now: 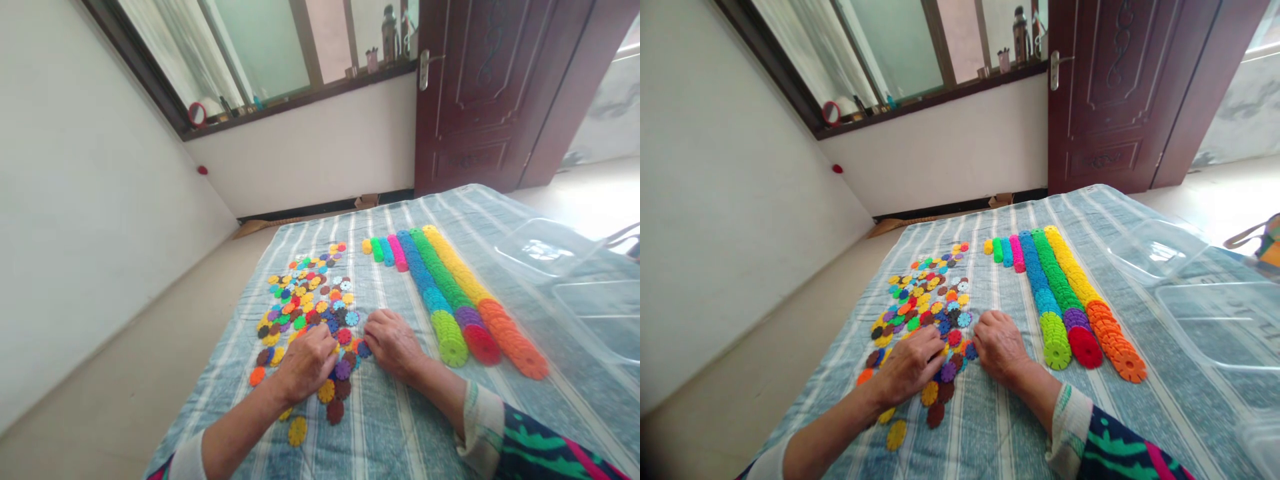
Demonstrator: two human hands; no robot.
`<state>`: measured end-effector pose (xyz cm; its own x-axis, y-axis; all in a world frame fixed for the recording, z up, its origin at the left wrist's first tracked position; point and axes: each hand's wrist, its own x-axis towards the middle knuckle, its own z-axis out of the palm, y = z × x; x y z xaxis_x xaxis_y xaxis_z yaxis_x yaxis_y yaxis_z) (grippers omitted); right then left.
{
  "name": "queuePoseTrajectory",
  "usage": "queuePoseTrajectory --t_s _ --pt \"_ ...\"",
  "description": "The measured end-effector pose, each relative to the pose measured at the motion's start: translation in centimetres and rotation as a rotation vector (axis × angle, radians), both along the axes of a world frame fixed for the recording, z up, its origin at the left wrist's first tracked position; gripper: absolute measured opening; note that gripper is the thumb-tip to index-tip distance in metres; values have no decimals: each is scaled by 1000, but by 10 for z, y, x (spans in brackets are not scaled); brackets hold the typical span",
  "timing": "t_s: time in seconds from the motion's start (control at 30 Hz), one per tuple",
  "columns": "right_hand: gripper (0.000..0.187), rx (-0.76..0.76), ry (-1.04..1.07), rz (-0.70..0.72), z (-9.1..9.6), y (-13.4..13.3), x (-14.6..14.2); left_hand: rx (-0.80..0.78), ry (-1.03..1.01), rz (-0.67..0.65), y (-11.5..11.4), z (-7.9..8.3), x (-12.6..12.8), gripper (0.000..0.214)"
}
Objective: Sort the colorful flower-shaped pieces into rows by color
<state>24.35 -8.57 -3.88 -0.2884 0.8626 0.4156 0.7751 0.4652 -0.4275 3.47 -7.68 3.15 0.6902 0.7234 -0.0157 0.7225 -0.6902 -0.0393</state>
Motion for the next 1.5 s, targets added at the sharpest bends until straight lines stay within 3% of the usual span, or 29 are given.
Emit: queuePoseTrajectory --t_s 0.1,0.3,0.5,0.73,1.17,1.33,1.5 --pt "19 16 13 8 -1 0 1 -43 9 67 -2 5 -1 6" --pt "16 18 16 9 0 0 1 -77 57 143 -3 10 -1 10" --pt "17 -16 1 5 4 -1 1 -25 -17 81 -5 -1 -7 3" --pt "16 -61 -9 -6 6 -2 1 -13 -104 8 -8 -5 -9 14" --pt "17 -24 -6 -2 5 -2 1 53 2 97 -8 -1 -14 11" --pt "18 -23 6 -4 5 -2 1 31 -70 36 -7 0 -10 11" --pt "18 -15 14 1 4 -2 0 -16 -48 61 -3 -3 -9 5"
